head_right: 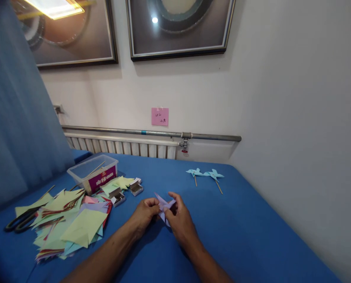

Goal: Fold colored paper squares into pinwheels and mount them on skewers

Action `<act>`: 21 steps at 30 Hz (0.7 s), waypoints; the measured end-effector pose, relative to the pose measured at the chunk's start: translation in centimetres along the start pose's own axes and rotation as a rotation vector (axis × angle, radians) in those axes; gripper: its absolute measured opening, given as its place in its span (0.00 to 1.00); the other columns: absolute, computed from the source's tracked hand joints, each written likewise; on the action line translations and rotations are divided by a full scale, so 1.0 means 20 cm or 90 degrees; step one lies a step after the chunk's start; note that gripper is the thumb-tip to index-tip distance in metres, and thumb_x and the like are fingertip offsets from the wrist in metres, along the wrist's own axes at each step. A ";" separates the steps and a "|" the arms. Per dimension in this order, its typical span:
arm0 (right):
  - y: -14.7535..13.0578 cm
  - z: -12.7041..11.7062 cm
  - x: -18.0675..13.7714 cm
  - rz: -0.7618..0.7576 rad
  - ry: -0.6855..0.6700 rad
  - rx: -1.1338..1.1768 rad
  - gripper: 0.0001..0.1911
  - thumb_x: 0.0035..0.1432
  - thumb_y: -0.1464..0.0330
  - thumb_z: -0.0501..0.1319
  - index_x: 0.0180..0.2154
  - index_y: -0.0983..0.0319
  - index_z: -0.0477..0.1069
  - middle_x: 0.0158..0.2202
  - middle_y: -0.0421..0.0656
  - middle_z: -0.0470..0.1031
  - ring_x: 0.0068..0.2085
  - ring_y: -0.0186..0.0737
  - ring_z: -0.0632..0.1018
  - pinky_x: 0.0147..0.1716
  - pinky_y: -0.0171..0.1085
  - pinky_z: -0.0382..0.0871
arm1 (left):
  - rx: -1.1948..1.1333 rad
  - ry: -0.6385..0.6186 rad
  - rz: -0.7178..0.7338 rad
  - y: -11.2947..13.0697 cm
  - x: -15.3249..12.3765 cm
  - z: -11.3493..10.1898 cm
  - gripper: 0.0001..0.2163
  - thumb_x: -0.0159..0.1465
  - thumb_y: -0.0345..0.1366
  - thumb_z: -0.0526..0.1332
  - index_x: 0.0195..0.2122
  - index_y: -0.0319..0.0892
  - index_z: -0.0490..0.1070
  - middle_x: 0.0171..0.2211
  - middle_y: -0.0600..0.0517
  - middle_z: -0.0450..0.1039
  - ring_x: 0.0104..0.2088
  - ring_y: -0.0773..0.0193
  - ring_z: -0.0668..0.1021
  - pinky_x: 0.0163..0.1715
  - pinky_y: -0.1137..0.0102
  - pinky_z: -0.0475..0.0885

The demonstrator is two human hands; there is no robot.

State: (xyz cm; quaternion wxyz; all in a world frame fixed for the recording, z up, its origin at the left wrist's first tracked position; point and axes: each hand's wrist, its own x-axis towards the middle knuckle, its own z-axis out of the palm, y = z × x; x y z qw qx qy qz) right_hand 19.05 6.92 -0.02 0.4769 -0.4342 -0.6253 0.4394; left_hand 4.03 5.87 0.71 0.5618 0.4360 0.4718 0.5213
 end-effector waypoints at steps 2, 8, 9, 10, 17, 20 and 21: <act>0.01 0.00 0.01 0.004 0.003 0.000 0.30 0.54 0.63 0.63 0.59 0.61 0.66 0.32 0.40 0.75 0.33 0.43 0.77 0.32 0.39 0.70 | -0.003 -0.006 0.002 0.00 0.00 0.00 0.17 0.46 0.43 0.74 0.21 0.41 0.68 0.16 0.57 0.66 0.20 0.71 0.65 0.24 0.73 0.57; 0.02 0.00 0.00 0.010 0.060 -0.076 0.31 0.53 0.65 0.62 0.60 0.62 0.66 0.31 0.40 0.75 0.33 0.45 0.77 0.34 0.41 0.71 | 0.019 -0.005 0.001 0.01 -0.02 0.02 0.17 0.46 0.48 0.73 0.21 0.40 0.71 0.17 0.57 0.65 0.20 0.70 0.64 0.25 0.71 0.56; 0.01 0.00 0.00 0.008 0.070 -0.089 0.32 0.53 0.65 0.61 0.60 0.62 0.66 0.33 0.41 0.76 0.34 0.46 0.78 0.36 0.42 0.71 | 0.022 -0.005 0.002 0.01 -0.02 0.02 0.17 0.47 0.48 0.72 0.22 0.40 0.71 0.17 0.56 0.65 0.20 0.70 0.64 0.25 0.71 0.56; 0.01 0.00 -0.01 0.007 0.075 -0.102 0.32 0.53 0.66 0.61 0.61 0.62 0.66 0.34 0.42 0.77 0.35 0.47 0.78 0.38 0.42 0.71 | 0.023 -0.004 0.003 0.01 -0.02 0.02 0.17 0.48 0.49 0.71 0.22 0.40 0.71 0.18 0.56 0.66 0.21 0.69 0.65 0.26 0.71 0.57; -0.01 0.00 -0.01 0.027 0.086 -0.131 0.33 0.53 0.66 0.61 0.62 0.61 0.64 0.38 0.44 0.78 0.39 0.48 0.80 0.43 0.44 0.71 | 0.015 -0.027 0.016 0.02 -0.03 0.03 0.20 0.51 0.53 0.69 0.24 0.39 0.73 0.20 0.53 0.69 0.23 0.68 0.67 0.27 0.70 0.60; -0.01 0.00 -0.01 0.029 0.079 -0.123 0.33 0.54 0.65 0.61 0.62 0.61 0.63 0.37 0.44 0.78 0.38 0.48 0.79 0.41 0.44 0.71 | 0.038 -0.009 0.009 0.02 -0.03 0.03 0.18 0.46 0.49 0.73 0.24 0.39 0.73 0.20 0.54 0.69 0.22 0.69 0.67 0.26 0.71 0.59; 0.00 0.01 -0.01 0.026 0.075 -0.117 0.33 0.54 0.65 0.61 0.62 0.61 0.63 0.36 0.43 0.78 0.37 0.47 0.79 0.41 0.44 0.71 | 0.047 0.002 0.004 0.02 -0.02 0.03 0.17 0.45 0.47 0.74 0.23 0.39 0.72 0.19 0.54 0.69 0.21 0.70 0.66 0.25 0.71 0.58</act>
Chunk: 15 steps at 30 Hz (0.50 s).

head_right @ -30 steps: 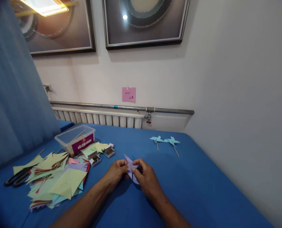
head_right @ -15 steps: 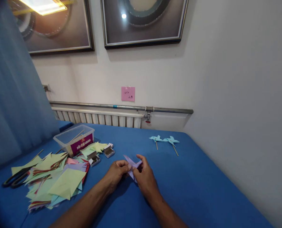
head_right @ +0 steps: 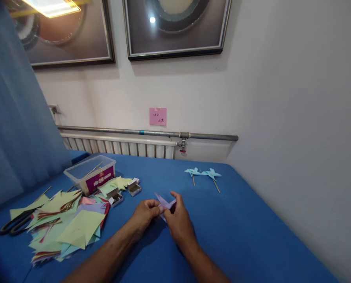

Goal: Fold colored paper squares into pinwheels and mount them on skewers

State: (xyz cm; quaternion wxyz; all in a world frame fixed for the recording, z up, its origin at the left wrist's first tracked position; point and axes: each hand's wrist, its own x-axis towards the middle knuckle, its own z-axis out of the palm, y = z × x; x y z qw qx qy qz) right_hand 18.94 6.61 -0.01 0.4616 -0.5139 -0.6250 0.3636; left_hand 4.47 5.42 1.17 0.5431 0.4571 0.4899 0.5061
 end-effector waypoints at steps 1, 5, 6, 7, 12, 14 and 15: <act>0.00 0.00 0.00 -0.006 -0.006 0.009 0.33 0.54 0.65 0.61 0.62 0.61 0.63 0.35 0.43 0.77 0.36 0.47 0.79 0.40 0.44 0.71 | 0.006 0.011 -0.005 0.00 0.01 0.00 0.16 0.44 0.45 0.74 0.22 0.40 0.71 0.17 0.55 0.68 0.20 0.70 0.65 0.24 0.72 0.57; -0.03 -0.02 -0.01 -0.041 -0.043 0.079 0.25 0.54 0.63 0.62 0.54 0.59 0.68 0.35 0.42 0.77 0.35 0.45 0.78 0.36 0.41 0.71 | 0.015 0.038 -0.001 -0.02 0.04 -0.02 0.15 0.46 0.43 0.72 0.19 0.42 0.67 0.15 0.57 0.65 0.18 0.72 0.63 0.23 0.72 0.53; -0.04 -0.04 -0.01 -0.049 -0.063 0.087 0.21 0.54 0.62 0.62 0.50 0.59 0.70 0.34 0.41 0.77 0.34 0.44 0.77 0.35 0.39 0.70 | 0.024 0.045 0.007 -0.02 0.04 -0.02 0.15 0.47 0.42 0.72 0.19 0.42 0.66 0.15 0.58 0.64 0.18 0.72 0.62 0.22 0.72 0.52; -0.06 -0.06 0.00 -0.058 -0.087 0.082 0.17 0.54 0.61 0.62 0.45 0.59 0.71 0.32 0.40 0.76 0.33 0.42 0.76 0.33 0.38 0.69 | 0.040 0.051 0.018 -0.01 0.04 -0.03 0.14 0.48 0.40 0.71 0.19 0.42 0.66 0.15 0.59 0.63 0.18 0.72 0.62 0.22 0.72 0.52; -0.08 -0.18 0.04 -0.107 -0.172 -0.007 0.11 0.57 0.59 0.62 0.28 0.58 0.72 0.25 0.37 0.71 0.30 0.39 0.70 0.31 0.37 0.62 | 0.175 0.056 0.076 0.01 0.02 -0.05 0.10 0.53 0.33 0.65 0.19 0.43 0.65 0.16 0.60 0.61 0.19 0.71 0.61 0.22 0.71 0.51; -0.07 -0.20 0.05 -0.104 -0.171 -0.011 0.12 0.57 0.59 0.62 0.26 0.59 0.71 0.25 0.38 0.72 0.29 0.39 0.70 0.31 0.37 0.62 | 0.205 0.046 0.074 0.01 0.01 -0.05 0.09 0.54 0.32 0.63 0.20 0.43 0.65 0.16 0.60 0.61 0.19 0.71 0.60 0.22 0.71 0.51; -0.06 -0.20 0.06 -0.101 -0.168 -0.013 0.12 0.57 0.59 0.62 0.26 0.59 0.71 0.25 0.38 0.72 0.29 0.39 0.70 0.31 0.37 0.62 | 0.209 0.041 0.068 0.01 0.00 -0.05 0.09 0.54 0.32 0.63 0.20 0.43 0.65 0.16 0.60 0.60 0.19 0.71 0.60 0.22 0.71 0.51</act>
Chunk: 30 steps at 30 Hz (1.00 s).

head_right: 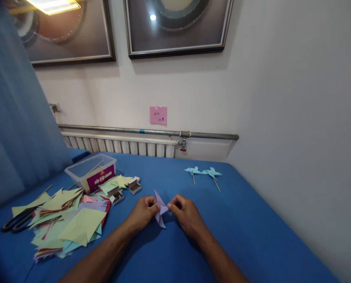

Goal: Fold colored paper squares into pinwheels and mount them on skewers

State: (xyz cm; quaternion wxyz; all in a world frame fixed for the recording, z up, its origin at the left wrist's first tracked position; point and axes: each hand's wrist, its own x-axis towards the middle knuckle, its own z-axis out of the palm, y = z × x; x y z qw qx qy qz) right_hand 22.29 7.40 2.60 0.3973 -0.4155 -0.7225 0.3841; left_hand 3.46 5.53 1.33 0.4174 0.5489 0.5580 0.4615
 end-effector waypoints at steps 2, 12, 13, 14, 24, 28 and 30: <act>0.01 0.01 0.01 0.007 0.012 0.005 0.12 0.57 0.59 0.62 0.26 0.59 0.71 0.24 0.39 0.73 0.29 0.39 0.71 0.31 0.38 0.63 | -0.010 -0.010 -0.015 0.01 0.00 0.00 0.09 0.54 0.31 0.63 0.20 0.43 0.64 0.16 0.60 0.60 0.19 0.71 0.60 0.22 0.71 0.50; 0.05 0.13 0.00 0.085 0.030 0.226 0.31 0.49 0.63 0.68 0.55 0.61 0.66 0.31 0.39 0.78 0.33 0.43 0.80 0.36 0.41 0.72 | -0.185 -0.028 -0.048 0.01 0.01 0.03 0.11 0.50 0.38 0.66 0.19 0.44 0.63 0.14 0.59 0.62 0.17 0.72 0.59 0.22 0.71 0.50; 0.06 0.14 0.00 0.092 0.037 0.221 0.31 0.50 0.63 0.67 0.55 0.62 0.66 0.30 0.39 0.77 0.32 0.43 0.79 0.34 0.40 0.71 | -0.191 -0.031 -0.046 0.00 0.01 0.03 0.11 0.49 0.39 0.66 0.19 0.44 0.63 0.15 0.59 0.62 0.17 0.72 0.60 0.22 0.71 0.50; 0.06 0.16 0.00 0.097 0.051 0.220 0.32 0.50 0.63 0.67 0.56 0.63 0.66 0.30 0.39 0.77 0.32 0.43 0.79 0.34 0.40 0.71 | -0.193 -0.031 -0.046 0.00 0.01 0.03 0.11 0.49 0.40 0.66 0.20 0.44 0.64 0.15 0.59 0.63 0.17 0.72 0.60 0.22 0.71 0.51; 0.12 0.26 0.02 0.130 0.125 0.410 0.33 0.43 0.58 0.74 0.51 0.61 0.71 0.36 0.45 0.83 0.37 0.48 0.82 0.40 0.42 0.74 | -0.218 0.034 -0.040 0.01 0.01 0.04 0.13 0.46 0.44 0.68 0.21 0.42 0.66 0.15 0.60 0.62 0.18 0.72 0.61 0.23 0.72 0.52; 0.09 0.27 0.01 0.114 0.125 0.381 0.21 0.47 0.56 0.73 0.39 0.62 0.77 0.35 0.45 0.83 0.37 0.47 0.81 0.40 0.40 0.72 | -0.235 0.035 -0.036 0.03 -0.01 0.05 0.12 0.45 0.42 0.68 0.20 0.42 0.67 0.15 0.60 0.61 0.19 0.73 0.60 0.23 0.73 0.52; 0.08 0.27 0.00 0.125 0.131 0.377 0.21 0.47 0.56 0.73 0.39 0.62 0.78 0.35 0.45 0.83 0.37 0.47 0.81 0.40 0.41 0.72 | -0.243 0.029 -0.044 0.03 -0.01 0.05 0.12 0.45 0.42 0.69 0.20 0.41 0.68 0.15 0.60 0.62 0.19 0.73 0.60 0.23 0.73 0.52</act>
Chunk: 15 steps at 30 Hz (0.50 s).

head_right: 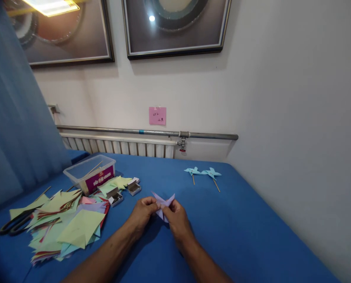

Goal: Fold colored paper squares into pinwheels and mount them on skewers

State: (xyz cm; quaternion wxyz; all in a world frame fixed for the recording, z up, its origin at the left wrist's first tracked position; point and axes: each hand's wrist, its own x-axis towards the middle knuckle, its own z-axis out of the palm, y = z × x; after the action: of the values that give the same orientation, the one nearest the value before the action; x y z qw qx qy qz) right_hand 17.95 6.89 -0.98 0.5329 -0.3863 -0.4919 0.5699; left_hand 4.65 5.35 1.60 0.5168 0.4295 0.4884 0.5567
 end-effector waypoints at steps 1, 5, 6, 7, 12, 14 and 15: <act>0.00 0.00 0.00 0.006 0.003 -0.004 0.21 0.47 0.56 0.72 0.39 0.62 0.79 0.35 0.45 0.83 0.37 0.47 0.81 0.40 0.41 0.73 | -0.002 -0.001 -0.004 0.00 0.00 0.00 0.12 0.45 0.42 0.69 0.20 0.41 0.68 0.15 0.60 0.61 0.19 0.73 0.60 0.23 0.73 0.52; 0.01 -0.01 0.01 0.025 0.027 -0.041 0.19 0.46 0.57 0.71 0.37 0.63 0.79 0.31 0.45 0.83 0.34 0.48 0.81 0.35 0.39 0.72 | -0.010 -0.008 -0.021 -0.01 0.00 0.00 0.13 0.44 0.42 0.70 0.21 0.40 0.70 0.16 0.59 0.65 0.19 0.73 0.62 0.23 0.73 0.55; 0.01 -0.01 0.01 0.031 0.030 -0.047 0.19 0.46 0.57 0.70 0.37 0.63 0.79 0.30 0.45 0.83 0.34 0.47 0.81 0.33 0.38 0.71 | -0.018 -0.009 -0.029 -0.01 0.01 -0.01 0.13 0.44 0.43 0.71 0.22 0.39 0.71 0.17 0.58 0.66 0.19 0.72 0.64 0.23 0.73 0.56; 0.01 -0.01 0.01 0.037 0.031 -0.050 0.18 0.46 0.58 0.69 0.37 0.63 0.79 0.30 0.44 0.82 0.33 0.47 0.80 0.32 0.38 0.70 | -0.025 -0.011 -0.038 -0.01 0.01 -0.01 0.14 0.44 0.43 0.71 0.23 0.39 0.72 0.18 0.57 0.68 0.19 0.72 0.65 0.24 0.73 0.57; 0.01 -0.01 0.01 0.042 -0.001 -0.041 0.15 0.46 0.60 0.67 0.35 0.64 0.78 0.27 0.43 0.81 0.28 0.42 0.78 0.30 0.37 0.69 | -0.016 -0.015 -0.050 0.00 0.01 -0.03 0.13 0.44 0.42 0.70 0.23 0.40 0.71 0.16 0.57 0.67 0.17 0.72 0.63 0.22 0.73 0.56; 0.00 -0.01 0.01 0.045 -0.001 -0.047 0.15 0.46 0.60 0.67 0.35 0.63 0.78 0.27 0.42 0.81 0.27 0.42 0.77 0.30 0.37 0.69 | -0.015 -0.020 -0.046 0.00 0.02 -0.03 0.13 0.44 0.41 0.70 0.22 0.40 0.70 0.16 0.57 0.66 0.17 0.73 0.63 0.21 0.74 0.56; 0.00 -0.01 0.01 0.048 0.001 -0.049 0.15 0.46 0.60 0.67 0.35 0.64 0.78 0.27 0.42 0.81 0.27 0.42 0.77 0.30 0.36 0.68 | -0.015 -0.022 -0.045 0.00 0.02 -0.03 0.13 0.44 0.41 0.70 0.22 0.40 0.70 0.16 0.57 0.66 0.17 0.73 0.63 0.22 0.74 0.56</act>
State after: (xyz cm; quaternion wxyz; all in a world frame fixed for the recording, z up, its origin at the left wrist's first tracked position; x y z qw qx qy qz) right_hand 18.12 7.03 -1.04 0.4962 -0.4254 -0.4980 0.5699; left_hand 4.12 5.60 1.44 0.5494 0.4152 0.4875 0.5367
